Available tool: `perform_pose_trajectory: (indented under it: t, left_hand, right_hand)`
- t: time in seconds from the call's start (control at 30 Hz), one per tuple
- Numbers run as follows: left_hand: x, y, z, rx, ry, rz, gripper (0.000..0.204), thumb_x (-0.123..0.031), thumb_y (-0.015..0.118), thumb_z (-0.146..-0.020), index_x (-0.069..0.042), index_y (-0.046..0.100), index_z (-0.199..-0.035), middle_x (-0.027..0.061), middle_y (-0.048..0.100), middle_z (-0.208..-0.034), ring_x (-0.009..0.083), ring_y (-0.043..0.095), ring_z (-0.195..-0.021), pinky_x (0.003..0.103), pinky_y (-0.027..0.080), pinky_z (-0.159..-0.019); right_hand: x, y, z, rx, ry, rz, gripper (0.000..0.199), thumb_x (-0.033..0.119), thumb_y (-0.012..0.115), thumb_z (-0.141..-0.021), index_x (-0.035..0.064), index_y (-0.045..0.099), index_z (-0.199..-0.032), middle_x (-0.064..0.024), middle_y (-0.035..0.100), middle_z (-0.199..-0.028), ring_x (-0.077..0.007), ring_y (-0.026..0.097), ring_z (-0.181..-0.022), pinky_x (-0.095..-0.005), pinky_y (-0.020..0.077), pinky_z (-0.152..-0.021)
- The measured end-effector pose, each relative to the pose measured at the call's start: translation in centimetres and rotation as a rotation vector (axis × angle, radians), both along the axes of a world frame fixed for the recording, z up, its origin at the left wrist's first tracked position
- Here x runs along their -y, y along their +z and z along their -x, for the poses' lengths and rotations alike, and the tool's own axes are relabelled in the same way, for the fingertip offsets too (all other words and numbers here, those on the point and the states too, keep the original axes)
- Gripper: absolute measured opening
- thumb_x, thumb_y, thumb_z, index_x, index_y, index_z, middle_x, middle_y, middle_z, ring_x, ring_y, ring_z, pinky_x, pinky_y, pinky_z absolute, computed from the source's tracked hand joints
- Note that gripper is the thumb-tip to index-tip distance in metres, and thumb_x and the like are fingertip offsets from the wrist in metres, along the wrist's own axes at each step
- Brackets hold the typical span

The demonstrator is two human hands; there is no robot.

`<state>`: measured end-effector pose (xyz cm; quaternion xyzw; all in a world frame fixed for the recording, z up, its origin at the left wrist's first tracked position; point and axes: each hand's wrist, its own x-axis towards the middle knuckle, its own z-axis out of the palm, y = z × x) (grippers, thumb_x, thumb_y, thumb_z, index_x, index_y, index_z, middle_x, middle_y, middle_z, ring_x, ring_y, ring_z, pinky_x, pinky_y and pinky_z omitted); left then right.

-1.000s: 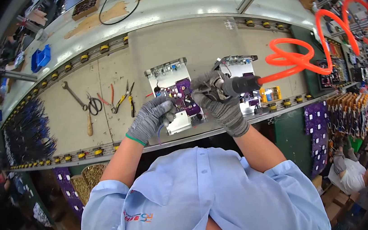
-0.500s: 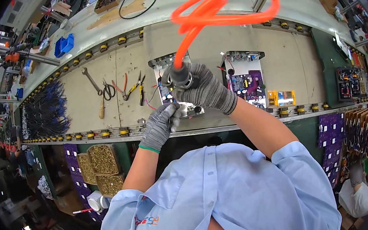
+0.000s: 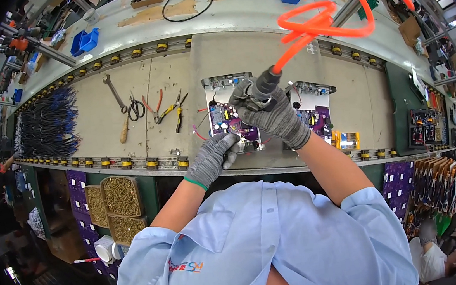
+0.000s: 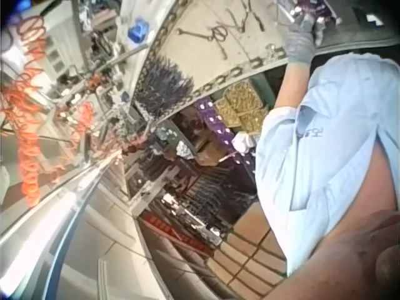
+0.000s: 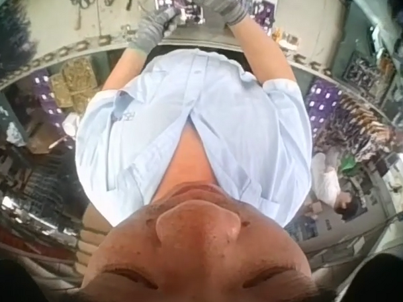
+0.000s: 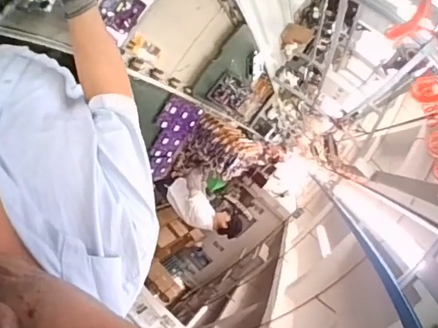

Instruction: Assembling, wiring, and securing components on a metal chassis using an air screwdriver and hand tools.

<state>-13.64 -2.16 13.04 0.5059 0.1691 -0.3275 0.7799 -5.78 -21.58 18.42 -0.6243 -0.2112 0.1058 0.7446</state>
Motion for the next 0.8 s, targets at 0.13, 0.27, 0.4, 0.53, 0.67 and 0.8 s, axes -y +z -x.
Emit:
perform_pose_trajectory:
  t: [0.13, 0.27, 0.4, 0.53, 0.67, 0.8]
  left_hand:
    - [-0.1, 0.3, -0.2, 0.017, -0.046, -0.023, 0.030, -0.027, 0.052, -0.102, 0.001, 0.062, -0.102, 0.0022, 0.056, -0.066, 0.0084, 0.044, -0.045, 0.022, 0.034, -0.041]
    - [-0.2, 0.6, 0.0, 0.020, -0.008, 0.012, 0.030, -0.028, 0.052, -0.102, 0.000, 0.062, -0.101, 0.0024, 0.055, -0.065, 0.0085, 0.043, -0.044, 0.022, 0.035, -0.041]
    - [-0.6, 0.4, -0.2, 0.008, -0.030, 0.025, 0.027, -0.028, 0.052, -0.102, -0.002, 0.062, -0.101, 0.0022, 0.055, -0.065, 0.0081, 0.045, -0.045, 0.022, 0.035, -0.040]
    - [-0.7, -0.2, 0.0, 0.011, -0.001, -0.002, 0.025, -0.025, 0.051, -0.103, -0.003, 0.062, -0.099, 0.0025, 0.055, -0.067, 0.0079, 0.047, -0.047, 0.023, 0.035, -0.040]
    - [-0.5, -0.6, 0.1, 0.246, -0.124, -0.161, 0.025, -0.028, 0.057, -0.101, -0.004, 0.063, -0.099, 0.0008, 0.058, -0.071, 0.0060, 0.048, -0.050, 0.022, 0.036, -0.042]
    - [-0.5, 0.2, 0.0, -0.024, -0.025, -0.074, 0.027, -0.030, 0.057, -0.101, -0.005, 0.061, -0.109, 0.0016, 0.063, -0.075, 0.0057, 0.051, -0.052, 0.021, 0.040, -0.043]
  right_hand:
    - [0.0, 0.6, -0.5, -0.033, 0.007, 0.132, 0.033, -0.005, 0.068, -0.081, 0.0049, 0.059, -0.112, -0.0048, 0.065, -0.107, -0.0137, 0.063, -0.099, -0.0306, 0.0535, -0.090]
    - [-0.5, 0.7, -0.3, 0.024, 0.023, 0.181, 0.031, -0.005, 0.067, -0.081, 0.0060, 0.059, -0.109, -0.0037, 0.064, -0.105, -0.0127, 0.061, -0.099, -0.0300, 0.0531, -0.089]
    - [-0.5, 0.9, 0.0, -0.081, 0.019, 0.076, 0.032, -0.005, 0.069, -0.082, 0.0057, 0.058, -0.111, -0.0035, 0.064, -0.107, -0.0130, 0.060, -0.102, -0.0314, 0.0514, -0.092]
    - [-0.8, 0.5, 0.0, -0.130, 0.026, 0.180, 0.044, 0.000, 0.078, -0.075, 0.0042, 0.063, -0.116, -0.0047, 0.068, -0.109, -0.0151, 0.064, -0.102, -0.0320, 0.0521, -0.093]
    - [-2.0, 1.2, 0.3, 0.150, 0.216, 0.205, 0.043, -0.002, 0.075, -0.076, 0.0055, 0.062, -0.117, -0.0063, 0.067, -0.111, -0.0157, 0.063, -0.102, -0.0320, 0.0525, -0.091]
    - [-5.6, 1.5, -0.4, -0.266, -0.180, 0.090, 0.039, 0.009, 0.074, -0.084, 0.0074, 0.062, -0.121, -0.0076, 0.067, -0.116, -0.0201, 0.063, -0.108, -0.0331, 0.0521, -0.093]
